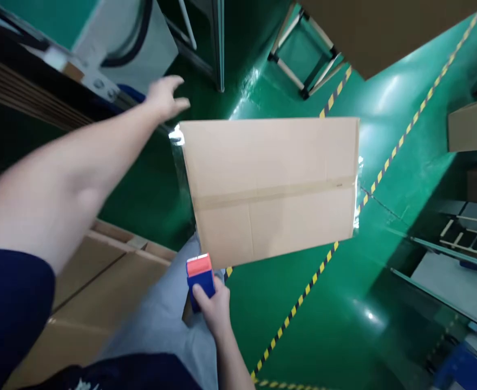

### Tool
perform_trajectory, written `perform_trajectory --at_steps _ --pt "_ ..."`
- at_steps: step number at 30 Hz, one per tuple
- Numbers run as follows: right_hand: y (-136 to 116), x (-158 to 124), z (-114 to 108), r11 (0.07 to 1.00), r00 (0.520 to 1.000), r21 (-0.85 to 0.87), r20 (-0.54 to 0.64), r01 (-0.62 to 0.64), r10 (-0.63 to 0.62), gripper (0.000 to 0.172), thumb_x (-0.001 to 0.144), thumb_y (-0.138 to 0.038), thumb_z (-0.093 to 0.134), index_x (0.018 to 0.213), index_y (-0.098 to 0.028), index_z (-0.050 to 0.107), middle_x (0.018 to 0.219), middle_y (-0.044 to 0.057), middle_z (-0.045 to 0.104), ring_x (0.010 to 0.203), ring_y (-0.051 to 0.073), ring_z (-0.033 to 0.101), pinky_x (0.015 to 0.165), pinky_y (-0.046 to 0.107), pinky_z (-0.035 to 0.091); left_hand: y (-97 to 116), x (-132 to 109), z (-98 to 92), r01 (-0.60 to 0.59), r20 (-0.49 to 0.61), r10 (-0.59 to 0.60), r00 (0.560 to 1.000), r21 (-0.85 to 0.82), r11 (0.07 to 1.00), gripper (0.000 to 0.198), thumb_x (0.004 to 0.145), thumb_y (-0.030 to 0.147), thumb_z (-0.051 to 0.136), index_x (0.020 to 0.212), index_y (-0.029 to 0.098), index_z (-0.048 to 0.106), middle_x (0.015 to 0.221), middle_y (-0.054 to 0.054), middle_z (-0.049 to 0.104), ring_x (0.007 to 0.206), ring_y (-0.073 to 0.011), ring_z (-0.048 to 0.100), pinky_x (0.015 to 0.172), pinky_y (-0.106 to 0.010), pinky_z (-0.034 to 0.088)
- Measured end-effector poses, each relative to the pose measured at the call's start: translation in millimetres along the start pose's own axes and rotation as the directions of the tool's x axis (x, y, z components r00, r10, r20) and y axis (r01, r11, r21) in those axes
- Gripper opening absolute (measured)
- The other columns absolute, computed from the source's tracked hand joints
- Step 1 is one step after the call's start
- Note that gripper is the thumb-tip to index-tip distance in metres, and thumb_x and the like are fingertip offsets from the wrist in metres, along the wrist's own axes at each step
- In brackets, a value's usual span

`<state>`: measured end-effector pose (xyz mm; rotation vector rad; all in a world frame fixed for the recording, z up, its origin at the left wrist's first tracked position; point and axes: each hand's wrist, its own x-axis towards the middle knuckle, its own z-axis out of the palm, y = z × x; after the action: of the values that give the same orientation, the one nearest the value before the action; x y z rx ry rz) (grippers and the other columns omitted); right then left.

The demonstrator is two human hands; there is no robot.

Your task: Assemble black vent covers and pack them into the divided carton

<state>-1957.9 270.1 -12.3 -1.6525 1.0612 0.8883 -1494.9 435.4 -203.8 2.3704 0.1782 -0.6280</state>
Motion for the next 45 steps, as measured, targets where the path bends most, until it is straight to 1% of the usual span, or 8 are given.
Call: perform_trajectory --at_steps 4,17,29,33,37,40,42,45 --pt "18.3 3.8 -1.7 0.997 1.0 -0.08 0.01 -0.014 0.015 0.039 0.08 -0.057 0.07 0.087 -0.019 0.073 0.081 0.005 0.074 0.074 0.021 0.068 0.072 0.03 0.055 8.4 -49.0 -4.5 -0.141 0.141 0.133 0.981 0.047 0.989 0.054 0.089 0.049 0.071 0.116 0.002 0.079 0.107 -0.011 0.077 0.108 -0.0269 0.068 0.104 -0.039 0.047" --pt "181.8 -56.6 -22.2 0.988 0.991 -0.096 0.035 -0.124 0.128 0.042 0.078 -0.056 0.071 0.095 -0.018 0.076 0.08 0.005 0.076 0.073 0.022 0.068 0.07 0.03 0.058 21.3 -108.7 22.3 -0.007 0.002 0.007 1.0 0.028 1.0 0.063 0.091 0.061 0.055 0.134 0.019 0.072 0.131 0.006 0.07 0.124 -0.0193 0.059 0.11 -0.03 0.044" --pt "146.3 -11.1 -16.1 0.961 0.986 -0.224 -0.068 -0.164 0.153 0.04 0.082 -0.058 0.068 0.078 -0.019 0.07 0.074 0.004 0.074 0.072 0.02 0.071 0.069 0.026 0.057 18.4 -98.1 28.3 -0.059 0.003 0.059 0.998 0.128 0.99 0.074 0.093 0.069 0.036 0.131 0.019 0.075 0.116 0.004 0.072 0.137 -0.0334 0.052 0.123 -0.052 0.015" --pt "111.4 6.7 -7.5 0.899 0.904 -0.123 0.029 -0.42 0.426 0.041 0.086 -0.056 0.067 0.069 -0.019 0.063 0.066 0.005 0.07 0.062 0.017 0.069 0.057 0.024 0.055 6.4 -111.1 23.7 -0.08 -0.115 0.082 0.99 0.029 0.996 0.067 0.095 0.056 0.055 0.15 0.016 0.056 0.157 -0.004 0.051 0.153 -0.0277 0.034 0.128 -0.052 0.001" --pt "56.1 -10.7 -30.5 0.894 0.856 -0.191 0.263 -0.406 0.445 0.047 0.069 -0.059 0.083 0.065 -0.016 0.064 0.058 0.005 0.066 0.049 0.017 0.062 0.046 0.026 0.051 -49.5 -188.0 12.6 -0.091 -0.379 -0.009 0.925 -0.244 0.966 0.059 0.101 0.042 0.052 0.152 0.013 0.05 0.163 -0.008 0.044 0.155 -0.016 0.031 0.129 -0.037 0.02" --pt "-38.3 11.6 -43.8 0.982 0.891 -0.19 0.445 -0.005 0.091 0.057 0.073 -0.07 0.076 0.086 -0.015 0.071 0.072 0.004 0.071 0.058 0.018 0.066 0.055 0.028 0.056 -112.4 -284.6 21.7 0.12 -0.383 -0.283 0.88 -0.397 0.91 0.052 0.097 0.049 0.046 0.136 0.019 0.062 0.145 -0.012 0.063 0.134 -0.0257 0.057 0.118 -0.041 0.041" --pt "-139.7 49.7 -29.0 0.883 0.868 -0.215 0.384 0.416 -0.315 0.057 0.081 -0.071 0.069 0.1 -0.017 0.069 0.087 0.006 0.073 0.075 0.021 0.071 0.068 0.031 0.06 -147.1 -353.6 44.1 0.395 -0.172 -0.555 0.814 -0.537 0.746 0.046 0.087 0.058 0.047 0.117 0.029 0.067 0.127 -0.009 0.073 0.117 -0.0328 0.067 0.105 -0.048 0.052" --pt "-319.0 108.1 35.9 0.414 0.577 -0.465 0.29 0.782 -0.764 0.053 0.089 -0.063 0.066 0.118 -0.018 0.061 0.109 0.013 0.072 0.103 0.03 0.071 0.091 0.043 0.06 -169.5 -442.5 93.4 0.6 0.122 -0.718 0.685 -0.653 0.462 0.051 0.071 0.066 0.054 0.096 0.024 0.067 0.112 -0.015 0.076 0.112 -0.04 0.069 0.095 -0.05 0.057"
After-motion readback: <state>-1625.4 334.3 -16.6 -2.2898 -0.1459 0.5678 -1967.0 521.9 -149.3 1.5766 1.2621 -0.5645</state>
